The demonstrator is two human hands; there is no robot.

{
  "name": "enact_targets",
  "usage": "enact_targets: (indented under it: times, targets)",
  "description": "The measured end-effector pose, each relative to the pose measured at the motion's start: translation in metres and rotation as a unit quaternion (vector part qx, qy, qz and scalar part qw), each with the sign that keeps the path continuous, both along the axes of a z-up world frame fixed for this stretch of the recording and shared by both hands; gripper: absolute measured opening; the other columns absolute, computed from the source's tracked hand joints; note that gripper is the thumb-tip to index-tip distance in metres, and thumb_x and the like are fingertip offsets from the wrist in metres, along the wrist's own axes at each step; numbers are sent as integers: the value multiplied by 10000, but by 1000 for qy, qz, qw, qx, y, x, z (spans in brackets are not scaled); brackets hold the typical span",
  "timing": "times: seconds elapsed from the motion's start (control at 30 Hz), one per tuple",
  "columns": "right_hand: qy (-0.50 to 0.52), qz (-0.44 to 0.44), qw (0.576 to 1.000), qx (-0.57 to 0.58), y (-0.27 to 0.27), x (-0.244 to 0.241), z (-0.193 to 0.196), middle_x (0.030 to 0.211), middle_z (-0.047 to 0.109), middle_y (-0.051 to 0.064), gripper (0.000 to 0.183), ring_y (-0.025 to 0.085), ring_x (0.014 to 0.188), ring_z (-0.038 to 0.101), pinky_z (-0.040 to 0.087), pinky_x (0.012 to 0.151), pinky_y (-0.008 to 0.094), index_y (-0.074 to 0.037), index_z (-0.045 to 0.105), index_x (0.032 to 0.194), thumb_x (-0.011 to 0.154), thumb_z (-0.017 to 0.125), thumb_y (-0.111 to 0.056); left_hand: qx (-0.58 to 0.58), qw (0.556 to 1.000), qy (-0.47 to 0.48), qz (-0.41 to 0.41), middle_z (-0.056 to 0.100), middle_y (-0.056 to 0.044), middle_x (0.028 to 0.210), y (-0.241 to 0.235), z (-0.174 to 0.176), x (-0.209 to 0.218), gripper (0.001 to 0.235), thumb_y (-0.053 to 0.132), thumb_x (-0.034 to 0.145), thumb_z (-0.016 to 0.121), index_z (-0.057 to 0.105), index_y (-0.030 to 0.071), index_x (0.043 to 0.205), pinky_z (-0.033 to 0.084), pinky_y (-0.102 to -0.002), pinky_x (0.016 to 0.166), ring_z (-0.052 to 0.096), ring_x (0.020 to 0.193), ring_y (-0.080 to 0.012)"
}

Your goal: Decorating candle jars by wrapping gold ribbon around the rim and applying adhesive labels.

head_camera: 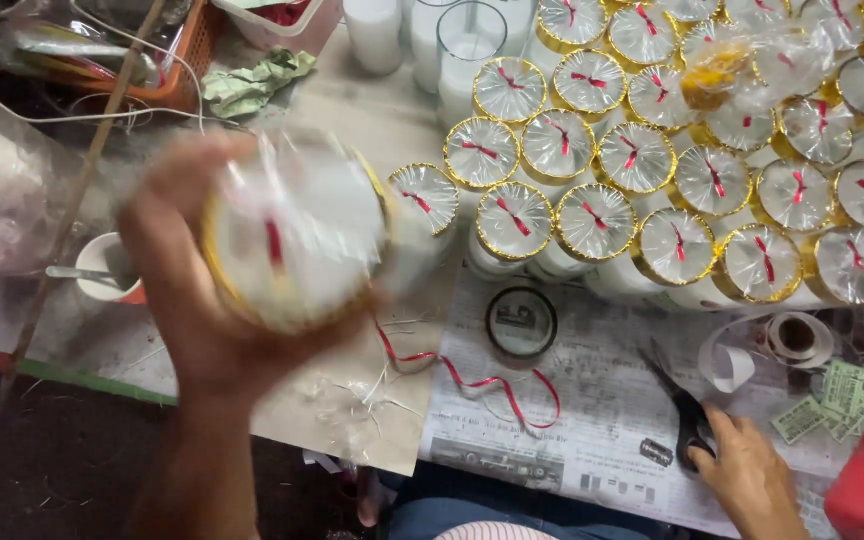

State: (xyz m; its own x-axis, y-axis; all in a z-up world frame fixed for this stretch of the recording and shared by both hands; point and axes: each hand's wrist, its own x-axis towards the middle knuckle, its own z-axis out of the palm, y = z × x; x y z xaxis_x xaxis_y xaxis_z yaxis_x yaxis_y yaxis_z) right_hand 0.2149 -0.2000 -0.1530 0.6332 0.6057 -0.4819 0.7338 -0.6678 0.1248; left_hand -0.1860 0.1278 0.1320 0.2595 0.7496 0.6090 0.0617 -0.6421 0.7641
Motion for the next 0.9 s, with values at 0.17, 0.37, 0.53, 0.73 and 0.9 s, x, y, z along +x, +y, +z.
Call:
enact_targets:
  times: [0.17, 0.37, 0.53, 0.73, 0.9]
  targets:
    - [7, -8, 1000, -11, 2, -2, -1, 1275, 642, 107, 759, 326, 1209, 649, 567, 989, 506, -366, 392, 1510, 823, 707, -445, 142, 984, 75, 81, 426, -188, 1340, 118, -33, 16, 814, 22, 808, 906, 335, 33, 1389, 443, -415, 1131, 493, 1254, -338]
    - [-8, 12, 999, 31, -12, 4, -22, 1221, 637, 98, 776, 320, 1208, 632, 587, 946, 500, -362, 418, 1504, 798, 734, -431, 27, 987, 126, 94, 563, -145, 1348, 200, -133, 66, 887, 224, 691, 972, 411, 104, 1367, 471, -362, 1035, 593, 1214, -298]
    - [-19, 2, 999, 29, -9, -4, -15, 1257, 624, 86, 806, 330, 1186, 642, 586, 945, 502, -372, 386, 1531, 805, 733, -428, -79, 981, 177, 11, 591, -120, 1374, 208, -158, 97, 901, 260, 662, 952, 424, 138, 1381, 447, -368, 1050, 567, 1272, -288]
    - [-13, -12, 999, 40, -8, -10, -8, 1309, 598, 79, 788, 307, 1235, 608, 598, 921, 506, -371, 382, 1531, 818, 714, -405, -119, 969, 196, -92, 549, -112, 1358, 210, -157, 109, 845, 152, 636, 837, 434, 133, 1378, 415, -322, 1058, 500, 1294, -237]
    - [-14, -32, 998, 43, -6, -13, -11, 1307, 606, 45, 765, 284, 1243, 606, 602, 919, 497, -380, 402, 1515, 816, 713, -408, -177, 956, 162, -167, 498, -117, 1431, 224, -171, 102, 995, 56, 679, 819, 280, 149, 1510, 490, -285, 1016, 599, 1190, -210]
